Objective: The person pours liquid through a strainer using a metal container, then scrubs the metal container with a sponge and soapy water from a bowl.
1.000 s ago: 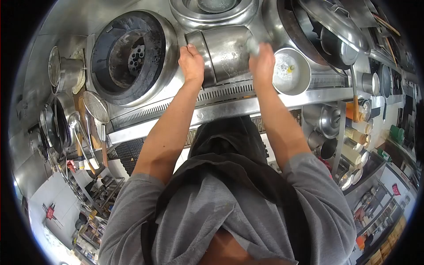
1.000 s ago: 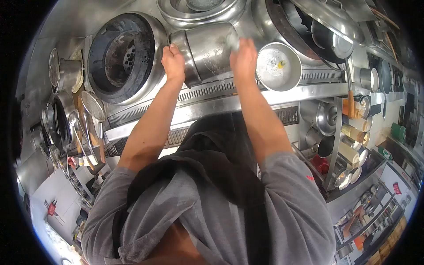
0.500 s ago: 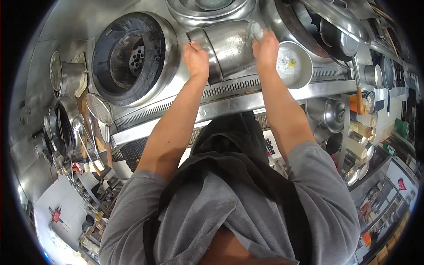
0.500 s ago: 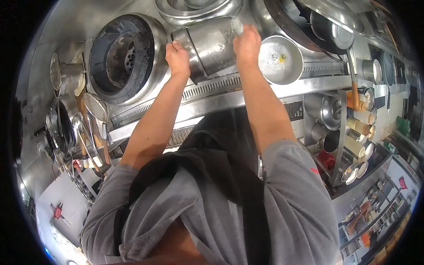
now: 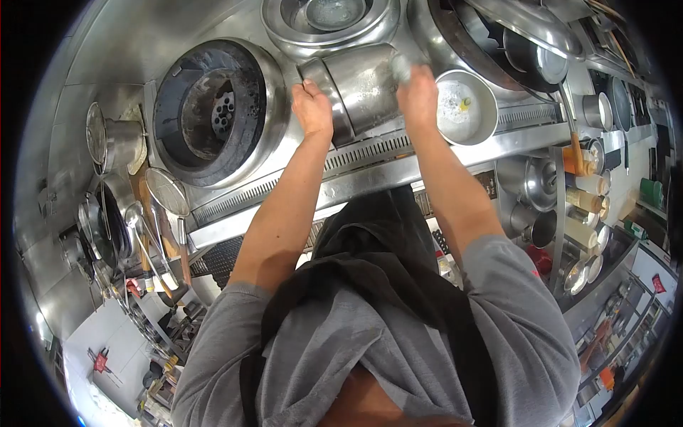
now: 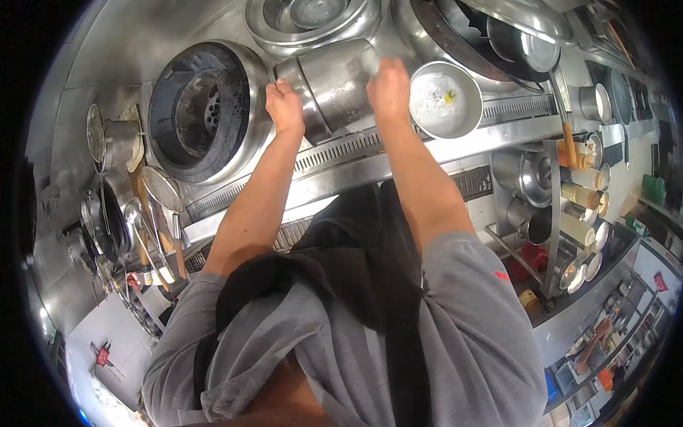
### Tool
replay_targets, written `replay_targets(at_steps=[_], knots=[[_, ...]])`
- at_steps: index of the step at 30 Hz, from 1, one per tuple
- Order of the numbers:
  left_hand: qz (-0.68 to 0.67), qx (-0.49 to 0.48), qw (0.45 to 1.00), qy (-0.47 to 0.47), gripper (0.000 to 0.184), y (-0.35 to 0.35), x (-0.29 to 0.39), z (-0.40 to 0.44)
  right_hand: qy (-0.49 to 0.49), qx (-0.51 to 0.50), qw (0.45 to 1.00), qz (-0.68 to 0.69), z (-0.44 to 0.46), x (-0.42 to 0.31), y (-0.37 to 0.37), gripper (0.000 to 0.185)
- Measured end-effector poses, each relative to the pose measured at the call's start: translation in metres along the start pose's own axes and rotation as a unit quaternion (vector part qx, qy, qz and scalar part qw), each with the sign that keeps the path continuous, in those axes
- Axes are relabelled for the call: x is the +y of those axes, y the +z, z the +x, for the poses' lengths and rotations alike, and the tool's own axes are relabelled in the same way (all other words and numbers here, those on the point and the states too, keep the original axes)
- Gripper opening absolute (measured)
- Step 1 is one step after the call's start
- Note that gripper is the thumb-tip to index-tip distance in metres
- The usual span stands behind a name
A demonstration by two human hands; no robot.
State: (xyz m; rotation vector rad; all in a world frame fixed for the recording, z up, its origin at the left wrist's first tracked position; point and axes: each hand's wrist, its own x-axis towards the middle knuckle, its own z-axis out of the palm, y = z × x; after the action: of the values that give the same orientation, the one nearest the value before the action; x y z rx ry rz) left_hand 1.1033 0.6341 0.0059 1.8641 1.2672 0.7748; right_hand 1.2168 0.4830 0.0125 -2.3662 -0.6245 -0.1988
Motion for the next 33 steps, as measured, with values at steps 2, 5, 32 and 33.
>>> replay_targets(at_steps=[2, 5, 32, 33], knots=[[0.003, -0.001, 1.000, -0.004, 0.033, 0.001, -0.004, 0.001, -0.024, -0.016, 0.999, 0.015, -0.024, -0.014, 0.001, 0.022], [-0.005, -0.007, 1.000, -0.014, 0.033, 0.002, -0.001, 0.002, -0.043, -0.029, 0.997, 0.052, -0.023, -0.011, 0.001, 0.024], [0.010, -0.019, 0.999, -0.031, 0.036, 0.000, 0.002, -0.001, 0.015, -0.012, 0.999, 0.048, 0.005, 0.004, 0.002, 0.027], [0.009, -0.015, 0.999, -0.031, 0.036, -0.001, 0.003, -0.001, 0.011, -0.012, 0.999, 0.050, 0.000, 0.001, 0.005, 0.027]])
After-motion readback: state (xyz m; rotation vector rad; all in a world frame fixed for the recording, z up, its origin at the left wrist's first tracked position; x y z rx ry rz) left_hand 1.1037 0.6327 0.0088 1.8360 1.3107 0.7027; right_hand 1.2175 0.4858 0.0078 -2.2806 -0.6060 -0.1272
